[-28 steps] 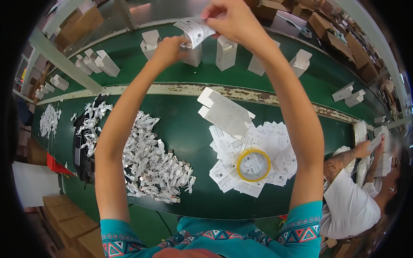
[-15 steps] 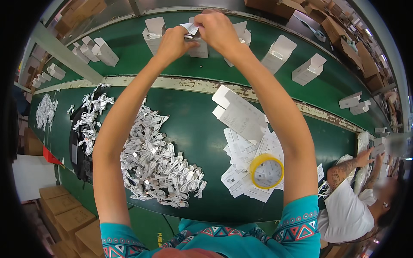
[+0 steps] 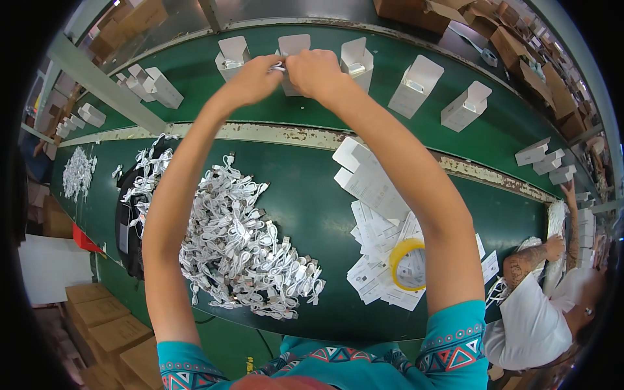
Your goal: The person packs product boxes by hand, repeatedly picking up coiled charging cables and paper manuals from the workbench and placing them into the open boxes.
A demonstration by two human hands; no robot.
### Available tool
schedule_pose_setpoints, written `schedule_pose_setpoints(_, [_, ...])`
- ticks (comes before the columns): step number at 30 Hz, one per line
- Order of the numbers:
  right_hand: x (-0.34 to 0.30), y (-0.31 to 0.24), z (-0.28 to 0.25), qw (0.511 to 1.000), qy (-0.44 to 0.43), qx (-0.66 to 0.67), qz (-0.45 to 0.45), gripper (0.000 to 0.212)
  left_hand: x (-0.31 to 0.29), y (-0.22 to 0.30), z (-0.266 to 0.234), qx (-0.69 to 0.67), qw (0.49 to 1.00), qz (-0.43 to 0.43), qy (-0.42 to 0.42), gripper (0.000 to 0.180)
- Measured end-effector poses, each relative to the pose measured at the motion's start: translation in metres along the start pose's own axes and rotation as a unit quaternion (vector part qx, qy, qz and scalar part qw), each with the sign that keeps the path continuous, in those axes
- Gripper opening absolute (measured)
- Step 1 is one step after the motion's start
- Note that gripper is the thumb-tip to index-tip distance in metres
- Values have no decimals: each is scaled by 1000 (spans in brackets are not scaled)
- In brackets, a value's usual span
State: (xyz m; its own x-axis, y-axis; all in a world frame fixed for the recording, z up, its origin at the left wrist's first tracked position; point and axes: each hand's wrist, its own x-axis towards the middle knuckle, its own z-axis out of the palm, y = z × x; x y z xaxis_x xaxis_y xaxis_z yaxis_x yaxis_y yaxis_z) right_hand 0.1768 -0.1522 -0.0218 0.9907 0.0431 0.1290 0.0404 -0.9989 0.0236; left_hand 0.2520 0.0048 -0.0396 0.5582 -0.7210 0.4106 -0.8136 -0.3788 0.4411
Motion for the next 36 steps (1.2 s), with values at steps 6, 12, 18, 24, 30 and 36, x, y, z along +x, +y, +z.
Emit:
schedule_pose_setpoints(6, [-8,1,26,985,166,26,-38,22,9,34,-22,-78,985,-13,151,19])
schedule_pose_setpoints(12, [-11,-14,34,980,191,54,-29,25,19,24,3,155,965,-40,208,10])
schedule_pose_setpoints(18, [-4,-19,36,972,224,67,-32,24,27,15,-1,60,972,-73,213,9])
schedule_pose_setpoints(24, [-2,-23,39,957,278,71,-49,23,24,18,-13,72,973,-62,209,11])
schedule_pose_setpoints(30, [-31,-15,44,962,259,42,-77,27,33,1,16,115,984,-63,122,10])
schedule_pose_setpoints(36, [-121,6,-75,934,135,262,-201,26,40,-94,1,440,878,138,-132,31])
